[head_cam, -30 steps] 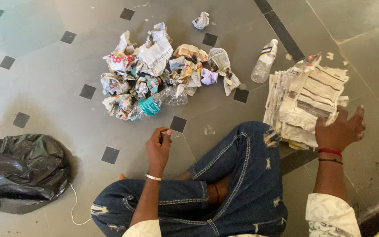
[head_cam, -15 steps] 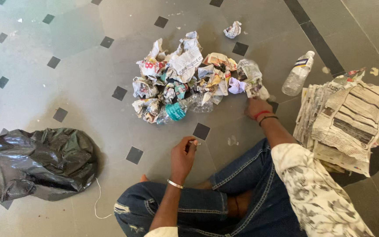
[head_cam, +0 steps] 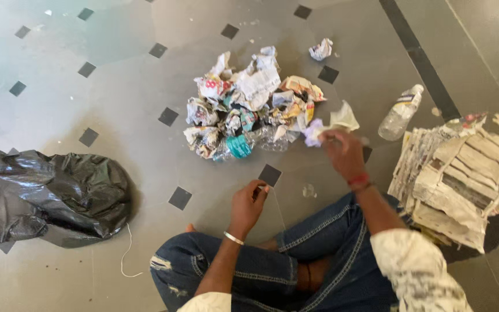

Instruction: The person sits on the floor and sorts through a pile of crumpled paper and plastic bottles. They unfold and fold paper items, then handle a plastic bottle, placing sorted items into a black bag.

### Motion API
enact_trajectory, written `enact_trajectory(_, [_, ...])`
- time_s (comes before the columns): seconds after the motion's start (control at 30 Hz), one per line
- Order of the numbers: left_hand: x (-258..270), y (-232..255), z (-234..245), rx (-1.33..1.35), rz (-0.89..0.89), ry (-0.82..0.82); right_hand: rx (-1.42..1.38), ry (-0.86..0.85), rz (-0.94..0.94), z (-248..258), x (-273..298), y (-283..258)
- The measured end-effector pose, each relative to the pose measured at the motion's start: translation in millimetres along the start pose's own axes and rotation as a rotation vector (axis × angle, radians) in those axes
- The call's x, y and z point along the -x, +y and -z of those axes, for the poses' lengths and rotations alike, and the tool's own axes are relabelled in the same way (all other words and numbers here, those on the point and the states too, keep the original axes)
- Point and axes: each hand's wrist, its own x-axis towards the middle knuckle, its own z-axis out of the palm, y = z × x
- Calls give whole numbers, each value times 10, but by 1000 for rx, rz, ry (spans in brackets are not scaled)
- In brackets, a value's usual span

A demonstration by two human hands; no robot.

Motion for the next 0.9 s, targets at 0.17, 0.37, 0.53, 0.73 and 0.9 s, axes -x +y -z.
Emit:
enact_trajectory(0.17, [-79, -161, -51, 701, 438, -206, -202, -362, 464, -315, 619, -602])
enact_trajectory(0.37, [-94, -312, -41, 1045, 467, -136, -412, -790, 470, -622, 944, -902])
enact_trajectory(0.53, [-112, -400, -127, 977, 293, -104, -321, -839, 140, -763, 1055, -492])
enact_trajectory(0.73, [-90, -375, -131, 708, 113, -31, -774, -577, -639, -985, 956, 43])
enact_trajectory(0.9, [-23, -358, -233, 352, -7, -114, -856, -410, -764, -942, 875, 8])
